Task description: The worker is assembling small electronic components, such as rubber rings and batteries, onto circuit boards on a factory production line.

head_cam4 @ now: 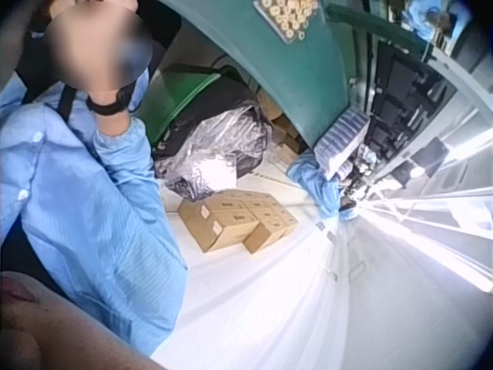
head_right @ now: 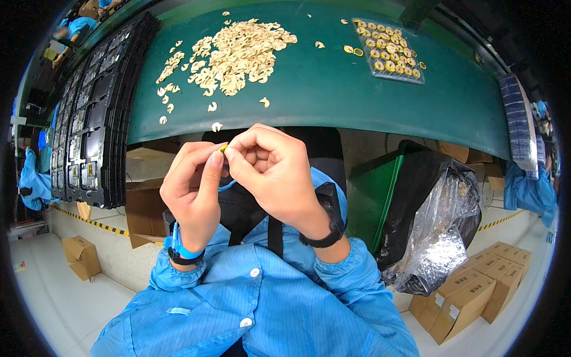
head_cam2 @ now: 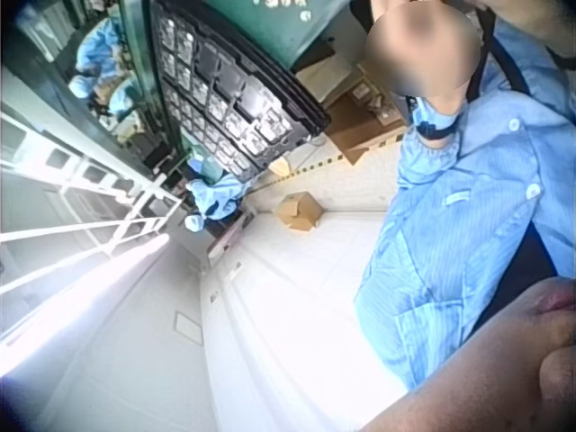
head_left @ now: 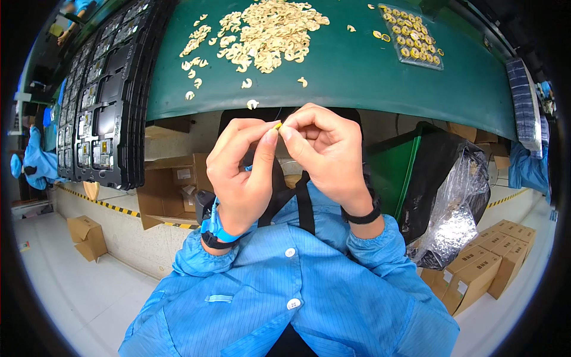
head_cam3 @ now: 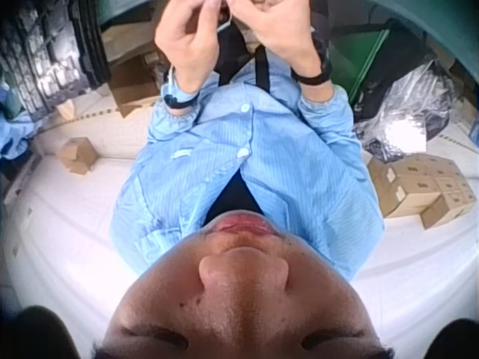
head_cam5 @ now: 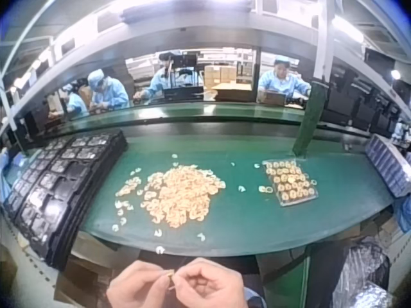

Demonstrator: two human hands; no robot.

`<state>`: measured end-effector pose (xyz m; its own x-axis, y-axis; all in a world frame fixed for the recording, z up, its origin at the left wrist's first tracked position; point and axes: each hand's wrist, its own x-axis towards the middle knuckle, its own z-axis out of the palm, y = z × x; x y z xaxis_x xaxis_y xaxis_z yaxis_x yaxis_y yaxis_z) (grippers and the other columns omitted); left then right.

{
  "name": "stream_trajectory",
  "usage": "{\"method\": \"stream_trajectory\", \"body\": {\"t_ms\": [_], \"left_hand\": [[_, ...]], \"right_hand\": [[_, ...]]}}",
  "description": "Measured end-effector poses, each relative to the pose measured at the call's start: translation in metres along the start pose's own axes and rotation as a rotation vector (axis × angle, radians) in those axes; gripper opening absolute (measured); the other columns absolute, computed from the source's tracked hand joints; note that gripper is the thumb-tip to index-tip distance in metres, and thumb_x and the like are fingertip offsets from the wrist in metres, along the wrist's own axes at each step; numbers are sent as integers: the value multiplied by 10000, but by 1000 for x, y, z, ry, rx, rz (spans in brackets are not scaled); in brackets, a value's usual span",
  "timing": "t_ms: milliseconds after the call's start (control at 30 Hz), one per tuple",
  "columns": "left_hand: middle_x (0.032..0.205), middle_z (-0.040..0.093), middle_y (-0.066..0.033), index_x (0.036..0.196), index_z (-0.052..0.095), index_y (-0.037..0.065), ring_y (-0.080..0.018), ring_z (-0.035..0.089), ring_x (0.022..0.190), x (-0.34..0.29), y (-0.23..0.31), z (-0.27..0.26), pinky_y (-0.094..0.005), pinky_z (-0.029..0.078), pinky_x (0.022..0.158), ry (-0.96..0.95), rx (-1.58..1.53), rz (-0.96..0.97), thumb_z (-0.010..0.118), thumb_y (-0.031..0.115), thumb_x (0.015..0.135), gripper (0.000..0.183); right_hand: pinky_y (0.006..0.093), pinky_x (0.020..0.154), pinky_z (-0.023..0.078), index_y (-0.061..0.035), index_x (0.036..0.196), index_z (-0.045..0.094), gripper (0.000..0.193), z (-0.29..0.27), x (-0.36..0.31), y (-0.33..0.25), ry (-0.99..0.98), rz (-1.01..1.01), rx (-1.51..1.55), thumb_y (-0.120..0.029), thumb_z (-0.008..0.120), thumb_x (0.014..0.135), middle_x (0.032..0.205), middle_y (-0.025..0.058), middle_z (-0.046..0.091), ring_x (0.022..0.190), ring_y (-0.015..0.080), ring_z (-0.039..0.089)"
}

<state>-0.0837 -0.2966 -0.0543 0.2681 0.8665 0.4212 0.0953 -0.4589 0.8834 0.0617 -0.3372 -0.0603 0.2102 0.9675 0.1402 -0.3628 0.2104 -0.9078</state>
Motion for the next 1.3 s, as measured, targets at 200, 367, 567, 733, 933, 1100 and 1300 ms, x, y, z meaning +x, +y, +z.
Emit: {"method": "stream_trajectory", "body": {"t_ms": [200,367,567,733,933,1100,1300], "left_hand": [[919,693,-102,1035,728,-54,-135,673,805,-1,1,-2,-250,531,682,-38,-32,-84,680,-14,967,92],[966,713,-90,1032,723,-67,-132,685,815,-1,-1,-7,-249,532,682,-109,-407,-350,635,69,1031,162],[925,740,-103,1036,722,-63,-140,704,803,-1,0,-7,-249,547,685,-116,-476,-408,633,96,1039,182],[913,734,-145,1043,703,-79,-178,698,761,-1,1,-5,-300,570,647,-144,-432,-407,606,117,1043,219],[975,735,-163,1077,697,-76,-216,722,853,1,1,-9,-320,596,691,-185,-669,-511,596,131,1052,231],[1030,734,-170,1152,671,-70,-241,739,927,1,-1,-9,-329,618,722,-212,-799,-593,601,132,1051,236],[1072,740,-175,1196,656,-69,-251,753,942,4,-2,-11,-322,630,745,-179,-810,-631,613,104,1044,234]], "right_hand": [[229,743,581,78,1057,666,87,0,1,1,-20,-37,-62,45,662,977,992,58,624,859,99,685],[213,717,572,87,1109,676,141,-4,1,-4,41,-23,-64,48,661,975,980,67,623,816,92,682],[208,654,570,71,1055,721,114,-9,2,1,-17,-119,-259,28,702,952,954,82,653,804,108,697],[241,648,605,76,1015,718,93,-10,2,-1,-20,-118,-272,6,703,957,945,89,654,805,120,703],[252,668,615,81,999,688,82,-7,3,1,5,-167,-303,4,670,978,944,91,645,825,129,701],[244,661,578,68,1010,696,87,-8,4,8,16,-209,-278,-10,679,974,945,92,648,824,125,686],[215,638,492,43,1074,743,137,-8,4,-3,13,-273,-456,14,686,953,985,77,645,798,85,620]]}}
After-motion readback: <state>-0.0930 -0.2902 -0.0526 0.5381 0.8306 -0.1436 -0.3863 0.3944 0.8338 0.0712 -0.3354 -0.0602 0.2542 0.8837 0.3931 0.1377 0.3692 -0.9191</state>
